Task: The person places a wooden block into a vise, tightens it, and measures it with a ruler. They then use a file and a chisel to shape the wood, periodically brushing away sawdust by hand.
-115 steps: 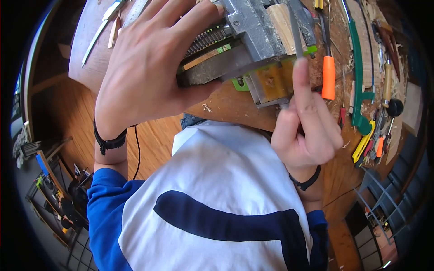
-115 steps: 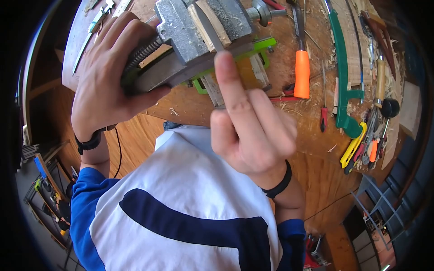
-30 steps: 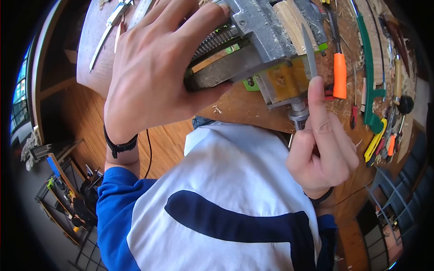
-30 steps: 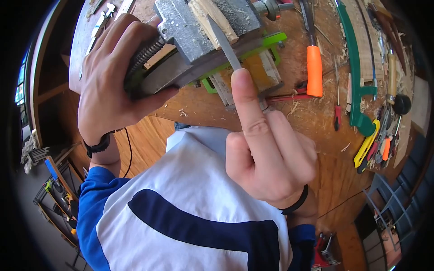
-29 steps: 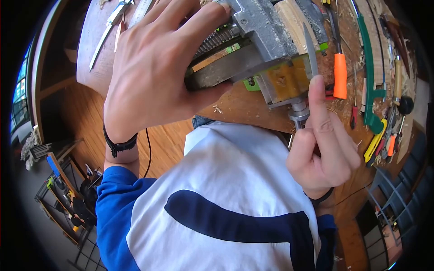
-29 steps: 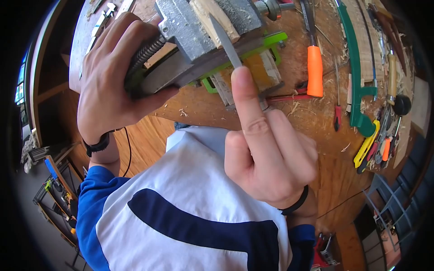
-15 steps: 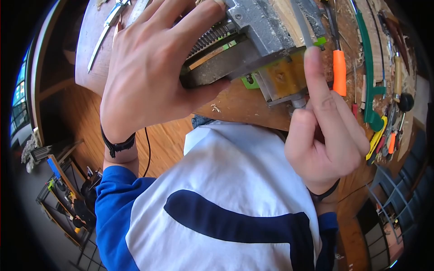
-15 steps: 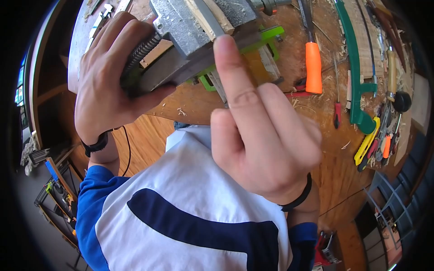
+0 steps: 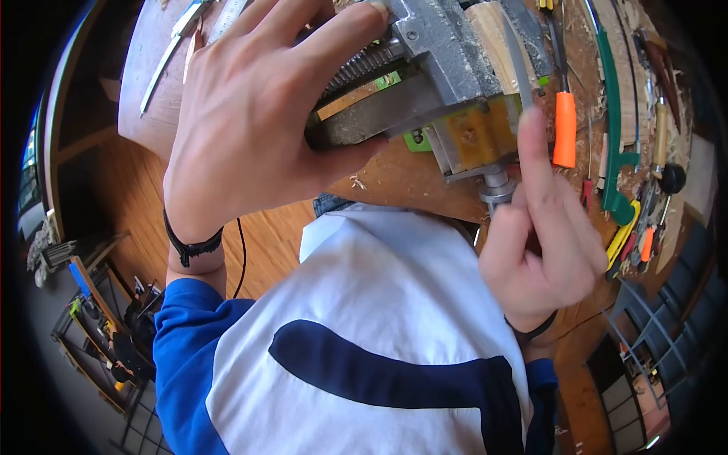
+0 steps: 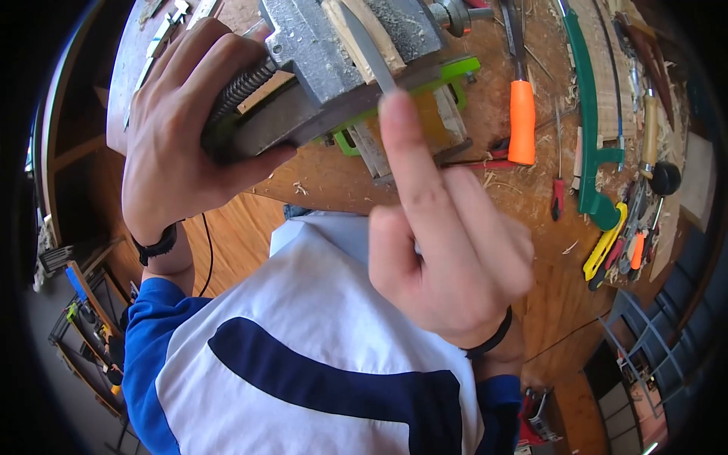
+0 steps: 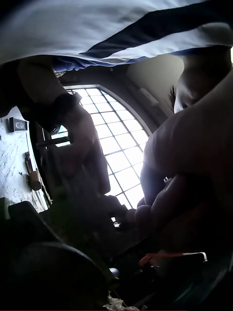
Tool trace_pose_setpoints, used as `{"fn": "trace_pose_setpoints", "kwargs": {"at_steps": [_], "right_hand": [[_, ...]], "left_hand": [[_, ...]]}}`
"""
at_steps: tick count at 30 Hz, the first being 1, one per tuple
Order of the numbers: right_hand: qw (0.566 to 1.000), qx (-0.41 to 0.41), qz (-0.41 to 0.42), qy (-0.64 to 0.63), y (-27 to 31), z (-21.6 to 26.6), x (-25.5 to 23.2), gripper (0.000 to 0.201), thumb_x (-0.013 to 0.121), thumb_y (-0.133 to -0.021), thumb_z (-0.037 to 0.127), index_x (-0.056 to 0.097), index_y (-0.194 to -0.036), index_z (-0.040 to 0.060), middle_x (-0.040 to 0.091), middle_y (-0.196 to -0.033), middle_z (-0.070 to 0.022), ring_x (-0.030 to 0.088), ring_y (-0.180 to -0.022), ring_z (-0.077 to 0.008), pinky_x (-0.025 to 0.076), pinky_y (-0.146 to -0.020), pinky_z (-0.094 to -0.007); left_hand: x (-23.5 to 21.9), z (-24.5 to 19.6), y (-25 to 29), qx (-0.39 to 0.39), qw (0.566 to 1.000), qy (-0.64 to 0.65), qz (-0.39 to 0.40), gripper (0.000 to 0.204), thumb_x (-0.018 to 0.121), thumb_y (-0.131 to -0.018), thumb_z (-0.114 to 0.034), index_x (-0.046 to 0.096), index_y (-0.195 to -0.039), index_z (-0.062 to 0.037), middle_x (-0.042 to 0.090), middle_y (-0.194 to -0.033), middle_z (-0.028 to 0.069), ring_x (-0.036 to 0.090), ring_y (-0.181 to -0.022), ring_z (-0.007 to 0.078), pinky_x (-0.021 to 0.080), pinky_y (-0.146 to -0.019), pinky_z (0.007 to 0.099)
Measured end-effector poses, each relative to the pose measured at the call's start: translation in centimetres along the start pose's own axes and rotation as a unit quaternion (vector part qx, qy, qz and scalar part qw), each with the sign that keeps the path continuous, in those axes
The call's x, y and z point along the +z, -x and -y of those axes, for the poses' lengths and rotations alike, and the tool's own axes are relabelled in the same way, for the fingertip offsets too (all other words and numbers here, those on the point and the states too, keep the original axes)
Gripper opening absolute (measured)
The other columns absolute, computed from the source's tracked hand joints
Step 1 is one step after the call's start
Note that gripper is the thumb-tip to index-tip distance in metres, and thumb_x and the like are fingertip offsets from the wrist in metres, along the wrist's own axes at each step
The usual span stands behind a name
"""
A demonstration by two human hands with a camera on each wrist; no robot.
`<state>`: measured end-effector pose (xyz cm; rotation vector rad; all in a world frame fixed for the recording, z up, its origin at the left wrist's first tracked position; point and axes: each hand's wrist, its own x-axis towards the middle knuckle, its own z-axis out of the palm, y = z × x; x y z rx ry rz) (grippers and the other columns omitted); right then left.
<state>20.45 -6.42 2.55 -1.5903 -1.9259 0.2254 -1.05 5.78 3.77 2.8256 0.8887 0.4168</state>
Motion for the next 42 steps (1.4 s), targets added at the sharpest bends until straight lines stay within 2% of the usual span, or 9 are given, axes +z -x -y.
{"fn": "trace_pose_setpoints", "kwargs": {"at_steps": [12, 19, 22, 25, 28, 31, 34, 37, 42], "right_hand": [[1.000, 0.002, 0.009, -0.015, 0.8, 0.1, -0.5, 0.058, 0.042, -0.069, -0.014, 0.062, -0.124, -0.0126, 0.063, -0.071, -0.0109, 0.048, -0.052, -0.0101, 0.042, -0.053, -0.0226], [1.000, 0.007, 0.020, 0.016, -1.4, 0.6, -0.2, 0.058, 0.041, -0.069, -0.015, 0.062, -0.123, -0.0133, 0.063, -0.073, -0.0129, 0.049, -0.053, -0.0106, 0.042, -0.053, -0.0218], [0.998, -0.002, 0.051, 0.023, 0.0, 0.2, -0.8, 0.058, 0.041, -0.070, -0.014, 0.061, -0.124, -0.0130, 0.064, -0.074, -0.0130, 0.046, -0.052, -0.0106, 0.041, -0.051, -0.0230], [1.000, -0.003, -0.021, -0.023, 1.5, 0.1, 0.1, 0.060, 0.041, -0.070, -0.014, 0.060, -0.126, -0.0124, 0.064, -0.073, -0.0128, 0.045, -0.051, -0.0108, 0.041, -0.051, -0.0240], [0.997, 0.012, 0.077, 0.023, -0.5, 0.6, -1.2, 0.060, 0.041, -0.069, -0.015, 0.058, -0.127, -0.0135, 0.066, -0.076, -0.0144, 0.047, -0.052, -0.0106, 0.041, -0.051, -0.0234], [0.998, 0.018, 0.061, 0.005, -1.4, 0.9, -0.9, 0.060, 0.041, -0.069, -0.015, 0.059, -0.127, -0.0134, 0.065, -0.075, -0.0146, 0.047, -0.051, -0.0107, 0.041, -0.050, -0.0227], [0.998, 0.004, 0.055, 0.016, 0.3, 0.6, -1.1, 0.059, 0.041, -0.070, -0.015, 0.059, -0.126, -0.0130, 0.066, -0.075, -0.0152, 0.047, -0.052, -0.0108, 0.040, -0.050, -0.0225], [0.999, 0.021, 0.048, 0.000, 0.8, 0.8, -1.0, 0.057, 0.041, -0.071, -0.015, 0.060, -0.125, -0.0134, 0.066, -0.076, -0.0154, 0.047, -0.053, -0.0110, 0.041, -0.051, -0.0233], [1.000, -0.012, 0.002, 0.017, -0.9, 0.6, 0.3, 0.059, 0.040, -0.070, -0.015, 0.058, -0.126, -0.0152, 0.069, -0.081, -0.0177, 0.048, -0.052, -0.0100, 0.040, -0.050, -0.0226]], "left_hand": [[0.1, -0.1, 0.1, -0.006, 1.000, -0.011, 0.003, 0.072, 0.084, -0.056, -0.025, 0.060, -0.121, -0.0048, 0.056, -0.100, 0.0127, 0.058, -0.092, 0.0364, 0.047, -0.082, 0.0442], [2.1, 1.4, 0.3, -0.003, 0.998, -0.042, -0.040, 0.071, 0.082, -0.062, -0.034, 0.057, -0.121, -0.0050, 0.052, -0.097, 0.0145, 0.055, -0.084, 0.0314, 0.045, -0.070, 0.0437], [-1.3, -0.4, -0.3, -0.056, 0.995, -0.027, 0.084, 0.069, 0.081, -0.062, -0.034, 0.058, -0.121, -0.0069, 0.052, -0.096, 0.0140, 0.055, -0.083, 0.0298, 0.045, -0.069, 0.0435], [0.8, -0.9, 0.1, -0.010, 0.989, -0.148, -0.011, 0.066, 0.081, -0.064, -0.035, 0.058, -0.120, -0.0084, 0.051, -0.096, 0.0129, 0.054, -0.083, 0.0284, 0.044, -0.068, 0.0433], [0.5, -0.8, -0.2, 0.007, 0.990, -0.141, 0.011, 0.064, 0.081, -0.065, -0.036, 0.058, -0.119, -0.0095, 0.050, -0.095, 0.0123, 0.054, -0.083, 0.0280, 0.044, -0.067, 0.0435], [2.8, 1.7, 1.2, -0.026, 0.997, -0.074, -0.024, 0.063, 0.080, -0.067, -0.037, 0.059, -0.119, -0.0100, 0.050, -0.095, 0.0122, 0.054, -0.083, 0.0276, 0.044, -0.067, 0.0434], [1.1, 1.4, 1.5, -0.025, 0.990, -0.127, 0.060, 0.063, 0.080, -0.067, -0.037, 0.058, -0.120, -0.0105, 0.050, -0.095, 0.0120, 0.054, -0.082, 0.0271, 0.044, -0.067, 0.0433], [1.1, -0.7, 0.4, -0.003, 0.988, -0.151, -0.013, 0.064, 0.079, -0.067, -0.037, 0.057, -0.121, -0.0111, 0.050, -0.095, 0.0117, 0.053, -0.081, 0.0262, 0.044, -0.066, 0.0432], [2.3, 0.9, 0.7, -0.012, 0.994, -0.103, -0.013, 0.063, 0.079, -0.066, -0.036, 0.058, -0.120, -0.0117, 0.051, -0.095, 0.0117, 0.052, -0.079, 0.0251, 0.043, -0.064, 0.0428]]}}
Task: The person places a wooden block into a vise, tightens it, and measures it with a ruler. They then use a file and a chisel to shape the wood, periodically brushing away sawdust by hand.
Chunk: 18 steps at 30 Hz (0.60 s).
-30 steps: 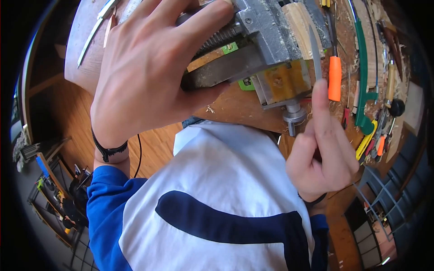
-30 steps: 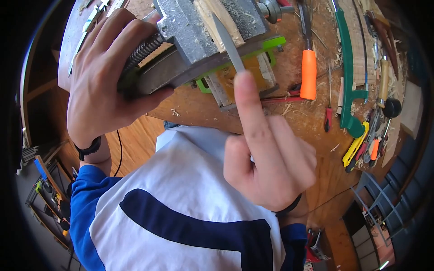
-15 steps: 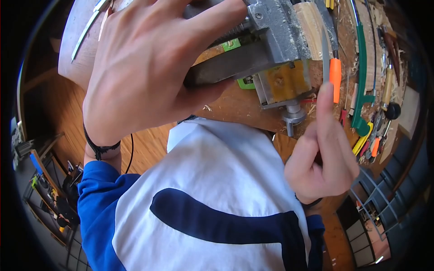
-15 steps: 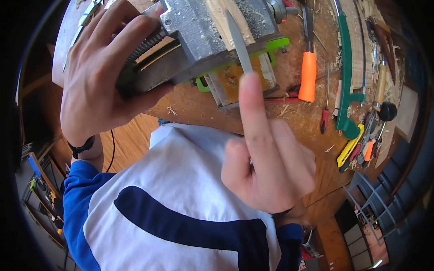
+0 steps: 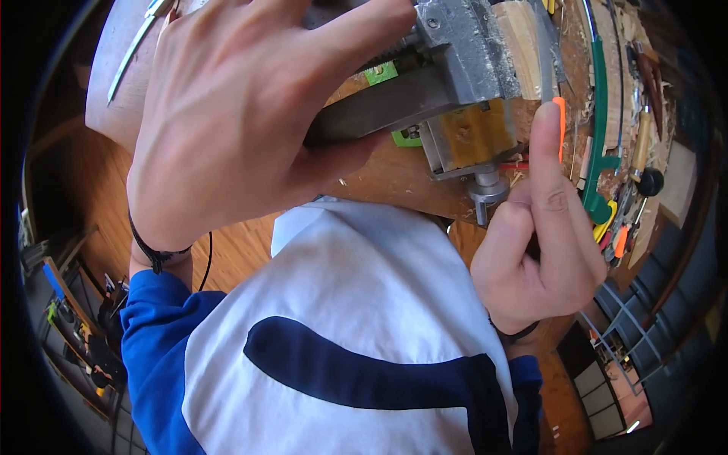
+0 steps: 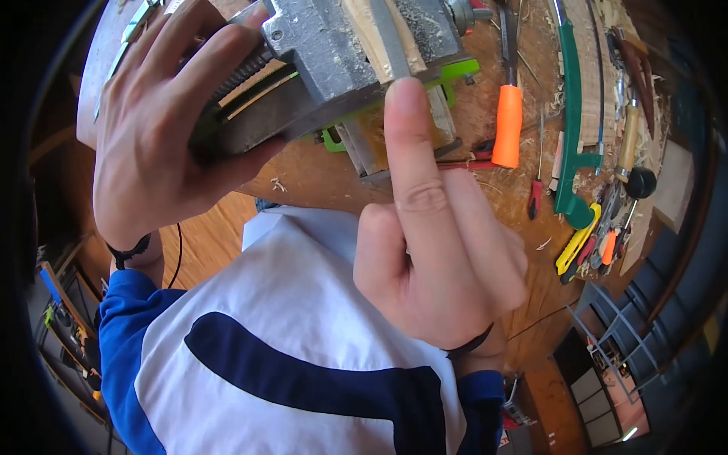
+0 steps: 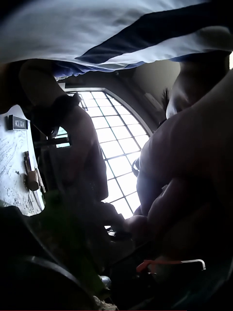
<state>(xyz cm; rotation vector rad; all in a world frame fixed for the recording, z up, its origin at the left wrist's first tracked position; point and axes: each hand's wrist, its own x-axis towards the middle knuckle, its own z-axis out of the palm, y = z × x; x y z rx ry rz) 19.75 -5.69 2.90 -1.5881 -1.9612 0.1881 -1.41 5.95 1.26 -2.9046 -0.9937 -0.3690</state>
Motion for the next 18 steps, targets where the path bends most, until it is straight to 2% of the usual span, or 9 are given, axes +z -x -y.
{"fn": "trace_pose_setpoints", "kwargs": {"at_steps": [1, 4, 7, 10, 13, 15, 16, 18], "right_hand": [[1.000, -0.009, -0.009, -0.005, 0.3, -0.1, 0.2, 0.059, 0.040, -0.070, -0.015, 0.058, -0.126, -0.0151, 0.069, -0.081, -0.0177, 0.048, -0.052, -0.0098, 0.040, -0.050, -0.0223], [0.999, 0.027, 0.019, -0.019, 2.2, 0.2, -0.6, 0.058, 0.042, -0.071, -0.014, 0.058, -0.127, -0.0132, 0.068, -0.079, -0.0166, 0.048, -0.053, -0.0098, 0.039, -0.051, -0.0217], [0.998, 0.038, 0.041, -0.003, 0.7, 0.6, -0.7, 0.055, 0.042, -0.074, -0.013, 0.058, -0.127, -0.0145, 0.069, -0.081, -0.0173, 0.049, -0.055, -0.0103, 0.041, -0.052, -0.0227], [0.999, 0.032, 0.015, 0.010, -0.4, 0.6, 0.2, 0.055, 0.041, -0.075, -0.012, 0.057, -0.127, -0.0146, 0.065, -0.075, -0.0137, 0.050, -0.055, -0.0105, 0.042, -0.053, -0.0227], [0.999, 0.031, -0.020, -0.002, 0.9, 0.3, 0.9, 0.055, 0.041, -0.076, -0.012, 0.058, -0.128, -0.0125, 0.058, -0.068, -0.0091, 0.050, -0.055, -0.0109, 0.043, -0.055, -0.0227], [0.999, 0.040, -0.017, -0.008, 2.2, 0.2, 0.6, 0.055, 0.040, -0.076, -0.012, 0.058, -0.129, -0.0115, 0.056, -0.067, -0.0081, 0.050, -0.056, -0.0114, 0.044, -0.056, -0.0229], [0.999, 0.044, -0.005, -0.009, 2.7, 0.2, 0.3, 0.055, 0.040, -0.076, -0.012, 0.058, -0.129, -0.0115, 0.058, -0.068, -0.0086, 0.050, -0.056, -0.0118, 0.044, -0.056, -0.0231], [0.998, 0.052, 0.014, -0.011, 2.5, 0.4, 0.1, 0.055, 0.040, -0.077, -0.011, 0.058, -0.129, -0.0124, 0.059, -0.069, -0.0096, 0.051, -0.057, -0.0122, 0.045, -0.057, -0.0236]], "left_hand": [[0.6, 0.4, 0.2, -0.004, 0.999, 0.027, -0.019, 0.062, 0.079, -0.066, -0.036, 0.058, -0.119, -0.0117, 0.051, -0.095, 0.0117, 0.052, -0.079, 0.0249, 0.043, -0.064, 0.0427], [-3.1, -0.2, -0.4, -0.017, 0.996, 0.069, 0.051, 0.062, 0.079, -0.066, -0.037, 0.058, -0.118, -0.0112, 0.051, -0.095, 0.0122, 0.052, -0.079, 0.0251, 0.043, -0.064, 0.0429], [-3.9, -0.4, -2.0, -0.017, 0.991, 0.063, 0.119, 0.061, 0.079, -0.066, -0.038, 0.058, -0.118, -0.0113, 0.051, -0.094, 0.0128, 0.053, -0.079, 0.0258, 0.044, -0.064, 0.0435], [-2.1, -1.6, -1.1, -0.010, 0.998, -0.058, 0.024, 0.061, 0.080, -0.065, -0.037, 0.058, -0.117, -0.0116, 0.051, -0.094, 0.0129, 0.053, -0.079, 0.0266, 0.044, -0.064, 0.0441], [-3.2, -0.6, -0.5, -0.029, 0.997, 0.053, 0.052, 0.062, 0.080, -0.065, -0.037, 0.058, -0.117, -0.0119, 0.051, -0.094, 0.0127, 0.053, -0.079, 0.0272, 0.044, -0.064, 0.0441], [-3.1, -0.5, -0.5, -0.028, 0.997, 0.058, 0.052, 0.062, 0.080, -0.065, -0.037, 0.058, -0.117, -0.0119, 0.051, -0.095, 0.0127, 0.053, -0.079, 0.0274, 0.044, -0.065, 0.0438], [-3.1, -0.6, -0.6, -0.028, 0.996, 0.060, 0.051, 0.062, 0.080, -0.065, -0.037, 0.058, -0.117, -0.0120, 0.051, -0.095, 0.0127, 0.053, -0.080, 0.0275, 0.044, -0.065, 0.0437], [-3.2, -2.2, -1.6, -0.040, 0.996, -0.037, 0.076, 0.062, 0.079, -0.065, -0.037, 0.058, -0.117, -0.0121, 0.051, -0.096, 0.0128, 0.053, -0.081, 0.0277, 0.044, -0.065, 0.0435]]}}
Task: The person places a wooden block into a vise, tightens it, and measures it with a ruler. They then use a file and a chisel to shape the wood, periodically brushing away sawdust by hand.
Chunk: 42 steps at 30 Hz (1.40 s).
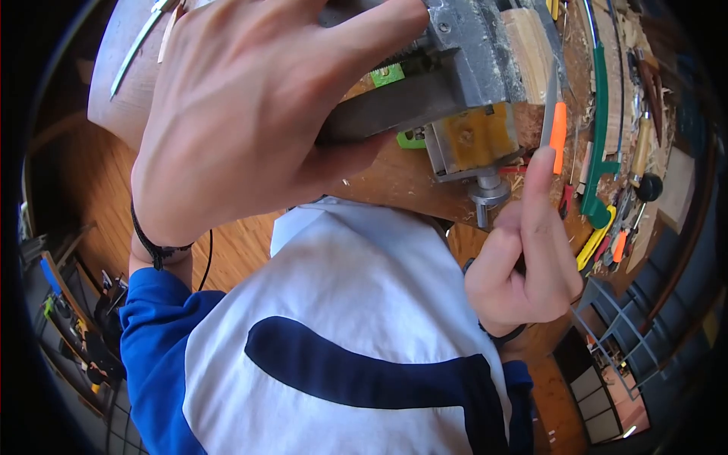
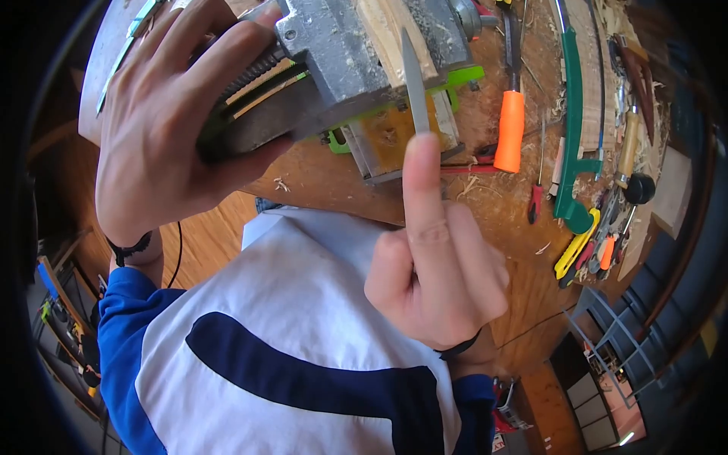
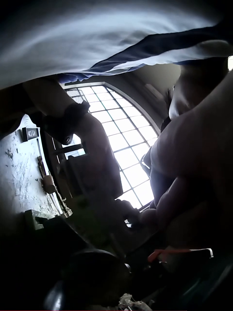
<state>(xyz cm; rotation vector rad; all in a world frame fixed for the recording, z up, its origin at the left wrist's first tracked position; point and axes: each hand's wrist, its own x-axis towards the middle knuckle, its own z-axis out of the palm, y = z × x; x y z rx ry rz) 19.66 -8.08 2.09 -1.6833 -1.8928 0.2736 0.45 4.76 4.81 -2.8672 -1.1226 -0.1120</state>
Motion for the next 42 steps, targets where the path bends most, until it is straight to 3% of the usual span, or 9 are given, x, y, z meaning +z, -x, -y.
{"fn": "trace_pose_setpoints", "kwargs": {"at_steps": [4, 10, 22, 25, 28, 32, 36, 37, 42], "right_hand": [[1.000, -0.010, -0.006, 0.017, -3.1, 0.8, 0.1, 0.055, 0.040, -0.076, -0.012, 0.057, -0.128, -0.0140, 0.061, -0.071, -0.0113, 0.053, -0.057, -0.0123, 0.045, -0.056, -0.0241], [1.000, 0.003, 0.000, 0.011, -0.2, 0.5, -0.4, 0.053, 0.042, -0.076, -0.013, 0.060, -0.126, -0.0122, 0.066, -0.076, -0.0130, 0.053, -0.056, -0.0132, 0.046, -0.056, -0.0245], [0.996, -0.039, -0.064, -0.043, 1.3, -2.1, -0.4, 0.053, 0.042, -0.074, -0.007, 0.059, -0.125, -0.0151, 0.070, -0.081, -0.0173, 0.053, -0.051, -0.0114, 0.041, -0.049, -0.0221], [0.984, 0.103, -0.142, -0.038, 3.6, -2.6, -0.9, 0.054, 0.045, -0.071, -0.008, 0.060, -0.122, -0.0166, 0.071, -0.085, -0.0209, 0.056, -0.050, -0.0197, 0.046, -0.047, -0.0303], [0.985, 0.108, -0.132, 0.010, 3.0, -2.8, -0.7, 0.052, 0.045, -0.080, -0.004, 0.057, -0.130, -0.0120, 0.064, -0.075, -0.0121, 0.049, -0.051, -0.0077, 0.035, -0.045, -0.0213], [0.992, -0.105, -0.064, -0.014, 1.8, -2.9, -1.0, 0.048, 0.048, -0.079, -0.005, 0.060, -0.125, -0.0134, 0.069, -0.088, -0.0180, 0.058, -0.058, -0.0184, 0.045, -0.050, -0.0281], [0.991, -0.126, -0.033, -0.037, 0.1, -2.8, -0.5, 0.046, 0.051, -0.076, -0.005, 0.064, -0.120, -0.0119, 0.071, -0.091, -0.0178, 0.059, -0.058, -0.0197, 0.048, -0.053, -0.0289], [0.992, -0.112, -0.040, -0.028, 0.0, -3.1, -0.4, 0.051, 0.055, -0.070, -0.006, 0.068, -0.119, -0.0050, 0.067, -0.084, -0.0099, 0.059, -0.057, -0.0174, 0.051, -0.051, -0.0304], [0.994, -0.005, -0.098, 0.041, 0.0, -3.7, -1.5, 0.048, 0.049, -0.076, -0.011, 0.065, -0.122, -0.0081, 0.069, -0.086, -0.0135, 0.057, -0.059, -0.0159, 0.047, -0.052, -0.0288]], "left_hand": [[3.6, 2.2, 0.8, 0.028, 0.995, 0.050, -0.083, 0.063, 0.079, -0.065, -0.038, 0.058, -0.118, -0.0118, 0.052, -0.097, 0.0131, 0.054, -0.082, 0.0281, 0.045, -0.066, 0.0440], [-0.2, 1.4, 0.8, 0.001, 0.996, 0.085, 0.015, 0.064, 0.079, -0.067, -0.038, 0.058, -0.121, -0.0117, 0.053, -0.098, 0.0137, 0.053, -0.082, 0.0278, 0.044, -0.067, 0.0449], [1.2, 0.8, 1.1, 0.011, 0.994, 0.094, -0.055, 0.071, 0.084, -0.060, -0.027, 0.060, -0.124, -0.0074, 0.056, -0.103, 0.0113, 0.058, -0.094, 0.0327, 0.048, -0.081, 0.0434], [1.2, 0.9, 1.0, 0.017, 0.995, 0.088, -0.053, 0.069, 0.083, -0.061, -0.028, 0.061, -0.123, -0.0066, 0.056, -0.103, 0.0116, 0.058, -0.094, 0.0325, 0.048, -0.081, 0.0437], [1.0, 0.9, 0.8, 0.018, 0.994, 0.098, -0.043, 0.067, 0.082, -0.061, -0.028, 0.061, -0.120, -0.0049, 0.056, -0.103, 0.0121, 0.058, -0.094, 0.0336, 0.047, -0.082, 0.0437], [0.9, 0.8, 0.6, 0.023, 0.995, 0.087, -0.042, 0.067, 0.082, -0.061, -0.029, 0.061, -0.119, -0.0036, 0.056, -0.102, 0.0123, 0.058, -0.094, 0.0344, 0.047, -0.082, 0.0436], [0.8, 0.8, 0.6, 0.019, 0.995, 0.091, -0.037, 0.067, 0.082, -0.060, -0.029, 0.061, -0.119, -0.0035, 0.055, -0.102, 0.0123, 0.058, -0.094, 0.0341, 0.046, -0.081, 0.0437], [0.8, 0.8, 0.7, 0.016, 0.995, 0.091, -0.036, 0.067, 0.082, -0.061, -0.029, 0.061, -0.119, -0.0035, 0.055, -0.102, 0.0123, 0.058, -0.094, 0.0339, 0.046, -0.081, 0.0438], [0.9, 0.9, 0.7, 0.019, 0.994, 0.096, -0.039, 0.068, 0.082, -0.061, -0.029, 0.060, -0.120, -0.0037, 0.055, -0.101, 0.0120, 0.058, -0.092, 0.0334, 0.046, -0.079, 0.0435]]}}
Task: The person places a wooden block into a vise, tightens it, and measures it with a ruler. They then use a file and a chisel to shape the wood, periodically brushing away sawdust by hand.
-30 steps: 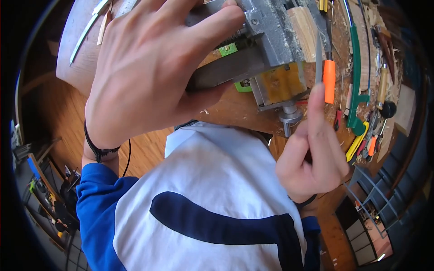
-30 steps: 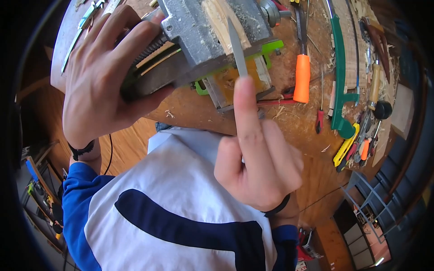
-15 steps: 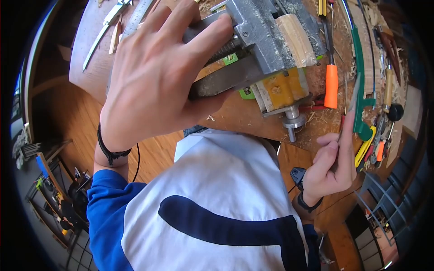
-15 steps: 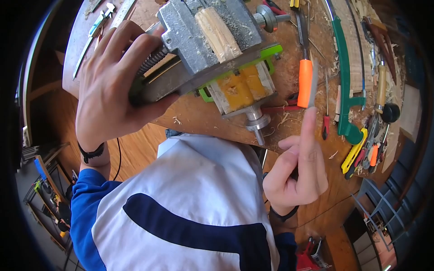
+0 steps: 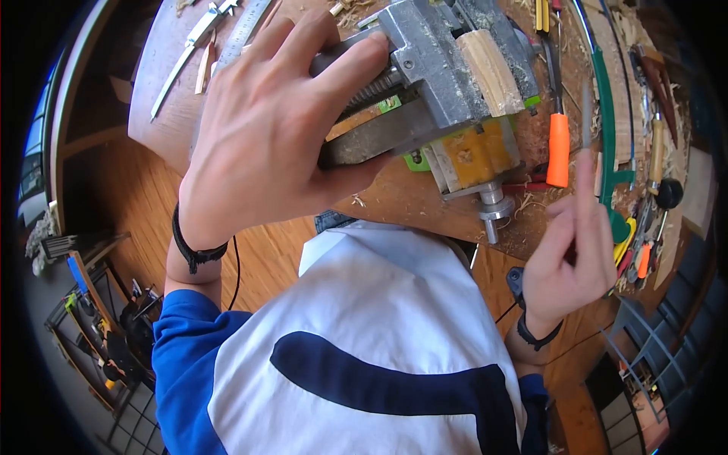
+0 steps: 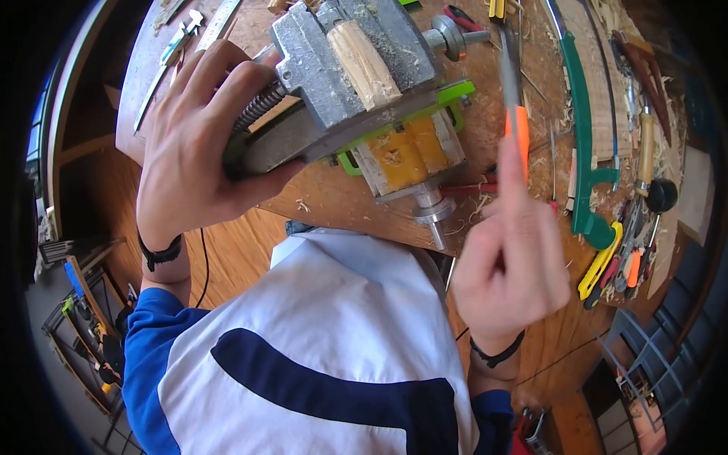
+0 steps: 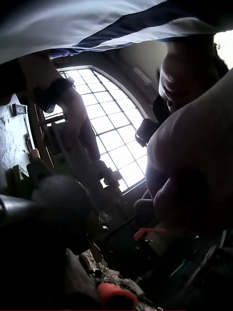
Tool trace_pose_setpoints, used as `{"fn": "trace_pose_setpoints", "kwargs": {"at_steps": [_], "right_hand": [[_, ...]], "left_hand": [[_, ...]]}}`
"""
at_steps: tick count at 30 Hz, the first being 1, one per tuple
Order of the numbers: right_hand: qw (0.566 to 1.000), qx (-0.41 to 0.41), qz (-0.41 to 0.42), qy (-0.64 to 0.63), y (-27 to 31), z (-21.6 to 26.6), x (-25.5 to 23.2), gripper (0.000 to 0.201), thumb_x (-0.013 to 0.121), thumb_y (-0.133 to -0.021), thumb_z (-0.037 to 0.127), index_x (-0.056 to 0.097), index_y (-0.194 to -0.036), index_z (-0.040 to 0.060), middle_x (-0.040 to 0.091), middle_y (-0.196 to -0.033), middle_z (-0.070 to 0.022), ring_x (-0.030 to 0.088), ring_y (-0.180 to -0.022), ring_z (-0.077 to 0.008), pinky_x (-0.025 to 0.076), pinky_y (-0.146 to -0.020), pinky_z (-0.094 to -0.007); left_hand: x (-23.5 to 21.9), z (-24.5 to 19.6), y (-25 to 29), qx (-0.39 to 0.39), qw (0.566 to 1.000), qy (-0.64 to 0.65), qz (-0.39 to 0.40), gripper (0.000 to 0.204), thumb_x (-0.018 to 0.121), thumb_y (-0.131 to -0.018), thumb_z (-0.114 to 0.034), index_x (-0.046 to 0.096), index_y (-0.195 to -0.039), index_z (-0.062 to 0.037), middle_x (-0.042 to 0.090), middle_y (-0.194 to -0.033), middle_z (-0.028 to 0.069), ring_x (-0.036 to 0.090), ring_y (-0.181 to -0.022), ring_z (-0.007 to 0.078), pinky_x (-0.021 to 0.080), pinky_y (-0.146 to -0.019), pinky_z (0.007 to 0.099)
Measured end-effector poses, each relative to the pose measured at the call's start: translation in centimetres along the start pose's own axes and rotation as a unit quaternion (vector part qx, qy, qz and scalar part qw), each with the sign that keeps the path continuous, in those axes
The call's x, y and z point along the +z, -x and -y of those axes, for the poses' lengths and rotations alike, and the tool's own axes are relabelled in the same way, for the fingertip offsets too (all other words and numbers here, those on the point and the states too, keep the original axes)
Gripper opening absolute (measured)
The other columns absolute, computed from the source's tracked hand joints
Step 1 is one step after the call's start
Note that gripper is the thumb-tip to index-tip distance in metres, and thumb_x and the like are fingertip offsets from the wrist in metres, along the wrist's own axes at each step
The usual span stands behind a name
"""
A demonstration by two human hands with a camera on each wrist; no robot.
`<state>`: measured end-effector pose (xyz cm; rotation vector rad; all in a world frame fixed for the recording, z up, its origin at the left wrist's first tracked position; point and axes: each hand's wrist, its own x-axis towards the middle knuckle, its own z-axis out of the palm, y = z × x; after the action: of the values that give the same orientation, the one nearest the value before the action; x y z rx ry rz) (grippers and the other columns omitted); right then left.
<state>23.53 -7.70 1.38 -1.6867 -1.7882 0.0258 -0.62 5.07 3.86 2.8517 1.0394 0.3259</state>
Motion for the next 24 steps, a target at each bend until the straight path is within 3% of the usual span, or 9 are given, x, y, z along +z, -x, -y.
{"fn": "trace_pose_setpoints", "kwargs": {"at_steps": [2, 6, 7, 10, 14, 15, 18, 22, 24], "right_hand": [[0.999, 0.012, -0.041, -0.002, -0.1, 0.0, 0.1, 0.047, 0.045, -0.080, -0.012, 0.062, -0.125, -0.0105, 0.071, -0.093, -0.0178, 0.058, -0.064, -0.0166, 0.045, -0.057, -0.0273], [0.989, -0.061, 0.108, -0.083, -0.2, 0.4, -0.3, 0.043, 0.046, -0.084, -0.008, 0.061, -0.125, -0.0120, 0.072, -0.099, -0.0187, 0.058, -0.064, -0.0170, 0.047, -0.058, -0.0280], [0.991, -0.073, 0.065, -0.093, -0.2, -0.3, 0.2, 0.043, 0.046, -0.083, -0.007, 0.061, -0.124, -0.0124, 0.071, -0.095, -0.0181, 0.058, -0.063, -0.0176, 0.047, -0.059, -0.0284], [0.998, 0.023, 0.000, -0.060, -0.3, 0.4, 0.2, 0.043, 0.048, -0.081, -0.006, 0.063, -0.121, -0.0128, 0.071, -0.090, -0.0177, 0.059, -0.063, -0.0190, 0.048, -0.059, -0.0285], [0.990, -0.059, 0.078, -0.100, -0.3, 0.7, 0.5, 0.042, 0.048, -0.084, -0.005, 0.061, -0.123, -0.0130, 0.073, -0.099, -0.0186, 0.059, -0.064, -0.0192, 0.047, -0.059, -0.0288], [0.991, -0.079, 0.040, -0.101, -0.5, 0.2, 0.8, 0.042, 0.048, -0.082, -0.007, 0.062, -0.121, -0.0130, 0.072, -0.097, -0.0191, 0.059, -0.063, -0.0191, 0.047, -0.059, -0.0284], [0.998, -0.021, -0.022, -0.060, -0.7, 0.8, 0.6, 0.042, 0.049, -0.079, -0.007, 0.064, -0.118, -0.0136, 0.072, -0.096, -0.0201, 0.059, -0.063, -0.0193, 0.047, -0.059, -0.0278], [0.993, -0.038, 0.095, -0.057, -0.7, 1.7, -0.2, 0.047, 0.048, -0.079, -0.010, 0.064, -0.123, -0.0079, 0.068, -0.083, -0.0152, 0.058, -0.063, -0.0182, 0.046, -0.058, -0.0279], [0.998, -0.023, 0.030, -0.050, -0.7, 1.3, -0.1, 0.050, 0.048, -0.077, -0.013, 0.066, -0.123, -0.0057, 0.064, -0.078, -0.0125, 0.057, -0.063, -0.0178, 0.046, -0.058, -0.0279]], "left_hand": [[0.0, 0.0, 0.0, 0.001, 1.000, -0.001, -0.002, 0.068, 0.082, -0.061, -0.029, 0.060, -0.121, -0.0038, 0.055, -0.101, 0.0119, 0.057, -0.092, 0.0333, 0.046, -0.078, 0.0434], [0.0, 0.0, -0.2, 0.000, 1.000, 0.008, -0.007, 0.068, 0.082, -0.061, -0.029, 0.060, -0.120, -0.0037, 0.055, -0.101, 0.0122, 0.057, -0.091, 0.0334, 0.047, -0.077, 0.0428], [0.0, 0.0, -0.2, -0.005, 1.000, 0.011, -0.005, 0.068, 0.082, -0.061, -0.028, 0.060, -0.120, -0.0037, 0.055, -0.101, 0.0123, 0.057, -0.091, 0.0335, 0.047, -0.077, 0.0426], [-0.1, 0.0, -0.2, 0.002, 1.000, 0.012, -0.010, 0.068, 0.082, -0.061, -0.028, 0.059, -0.121, -0.0042, 0.055, -0.102, 0.0124, 0.057, -0.091, 0.0338, 0.047, -0.076, 0.0422], [0.0, -0.1, -0.1, -0.007, 1.000, 0.012, -0.007, 0.069, 0.082, -0.061, -0.028, 0.058, -0.122, -0.0058, 0.054, -0.103, 0.0123, 0.057, -0.091, 0.0340, 0.047, -0.076, 0.0424], [0.0, 0.0, -0.1, -0.010, 1.000, 0.015, -0.007, 0.069, 0.082, -0.061, -0.028, 0.058, -0.122, -0.0061, 0.054, -0.103, 0.0123, 0.056, -0.091, 0.0341, 0.047, -0.076, 0.0427], [0.1, 0.1, 0.0, -0.008, 1.000, 0.014, -0.018, 0.070, 0.082, -0.061, -0.029, 0.058, -0.123, -0.0068, 0.054, -0.103, 0.0123, 0.056, -0.093, 0.0345, 0.047, -0.076, 0.0433], [0.1, -0.2, 0.0, -0.018, 1.000, 0.013, -0.013, 0.071, 0.082, -0.061, -0.029, 0.057, -0.124, -0.0074, 0.055, -0.103, 0.0123, 0.056, -0.095, 0.0347, 0.046, -0.077, 0.0437], [0.1, -0.1, 0.0, -0.009, 1.000, 0.017, -0.020, 0.071, 0.082, -0.061, -0.029, 0.057, -0.124, -0.0076, 0.055, -0.104, 0.0125, 0.056, -0.096, 0.0347, 0.046, -0.078, 0.0435]]}}
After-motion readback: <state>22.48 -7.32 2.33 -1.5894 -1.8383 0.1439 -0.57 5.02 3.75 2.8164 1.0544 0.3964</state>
